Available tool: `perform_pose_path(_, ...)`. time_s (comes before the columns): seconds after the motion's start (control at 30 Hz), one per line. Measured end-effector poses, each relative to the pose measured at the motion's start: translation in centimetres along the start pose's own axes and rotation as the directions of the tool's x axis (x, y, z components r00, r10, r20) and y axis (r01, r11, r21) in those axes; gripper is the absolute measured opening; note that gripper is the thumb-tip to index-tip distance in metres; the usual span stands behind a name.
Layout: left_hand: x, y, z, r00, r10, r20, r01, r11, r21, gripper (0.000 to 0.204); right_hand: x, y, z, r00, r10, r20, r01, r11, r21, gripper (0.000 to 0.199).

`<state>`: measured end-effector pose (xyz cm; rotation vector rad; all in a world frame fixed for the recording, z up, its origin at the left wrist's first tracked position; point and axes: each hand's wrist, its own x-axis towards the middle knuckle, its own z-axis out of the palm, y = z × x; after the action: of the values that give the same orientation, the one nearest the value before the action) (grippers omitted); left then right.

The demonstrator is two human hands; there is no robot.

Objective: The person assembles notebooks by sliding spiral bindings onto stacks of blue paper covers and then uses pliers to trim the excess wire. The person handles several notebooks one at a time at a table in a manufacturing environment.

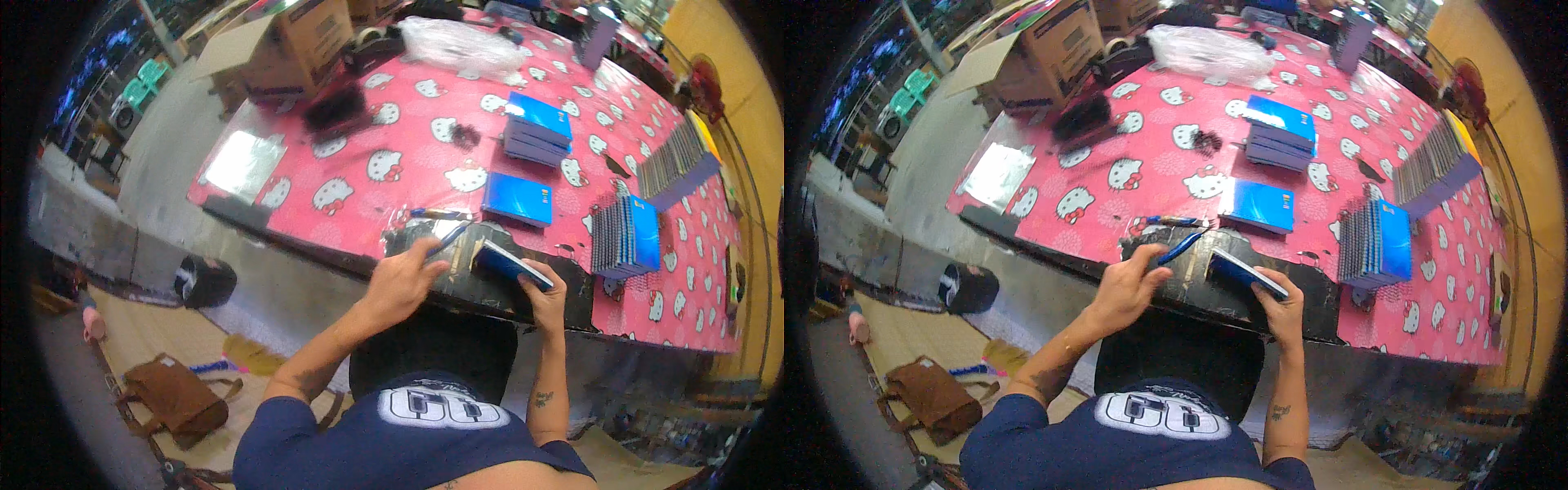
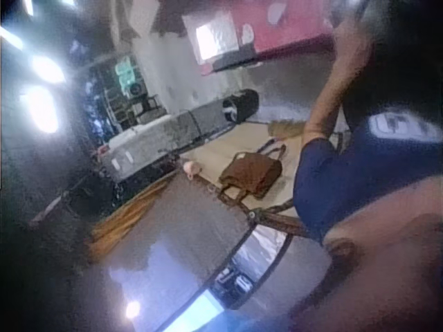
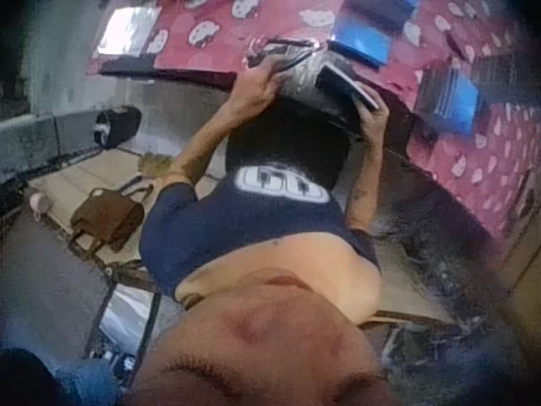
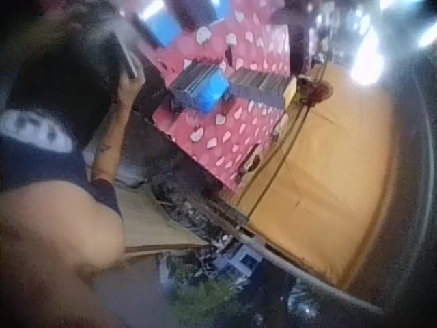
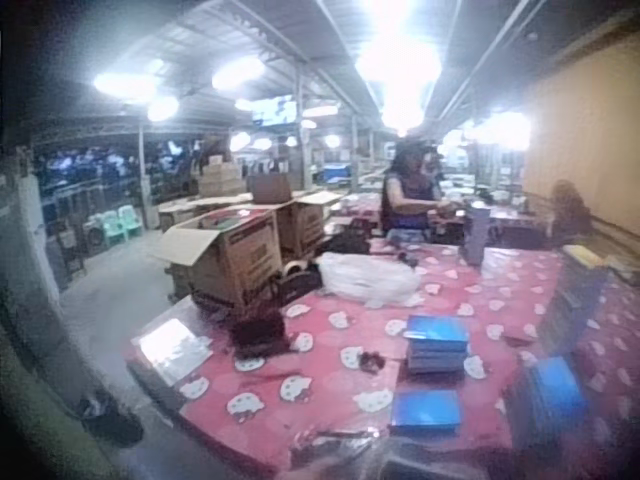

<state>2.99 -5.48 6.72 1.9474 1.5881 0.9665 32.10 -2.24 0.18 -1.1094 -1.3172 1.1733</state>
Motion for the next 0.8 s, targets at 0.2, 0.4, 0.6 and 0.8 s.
perform_pose_path(0.2,4.8,-0.7,4.2,0.961,0.273,-0.049,-0.278,0.952,-0.132,0.027,-0.3,0.1,-0.6,0.999,0.012,-0.039,-0.011,1.000,0.021,0.026)
perform_pose_path(0.4,5.3,-0.6,5.1,0.952,0.295,-0.078,-0.301,0.951,-0.070,0.020,-0.5,0.3,-0.4,0.998,0.040,-0.057,-0.039,0.999,0.025,0.025)
perform_pose_path(0.6,5.7,-1.1,5.0,0.969,0.247,0.006,-0.246,0.968,-0.043,0.018,-0.4,0.2,-0.3,0.998,0.031,-0.060,-0.029,0.999,0.035,0.024)
perform_pose_path(0.8,7.4,-1.5,5.3,0.957,0.287,-0.029,-0.288,0.957,-0.041,0.021,-0.5,0.0,-0.3,0.999,0.022,-0.047,-0.020,0.999,0.030,0.022)
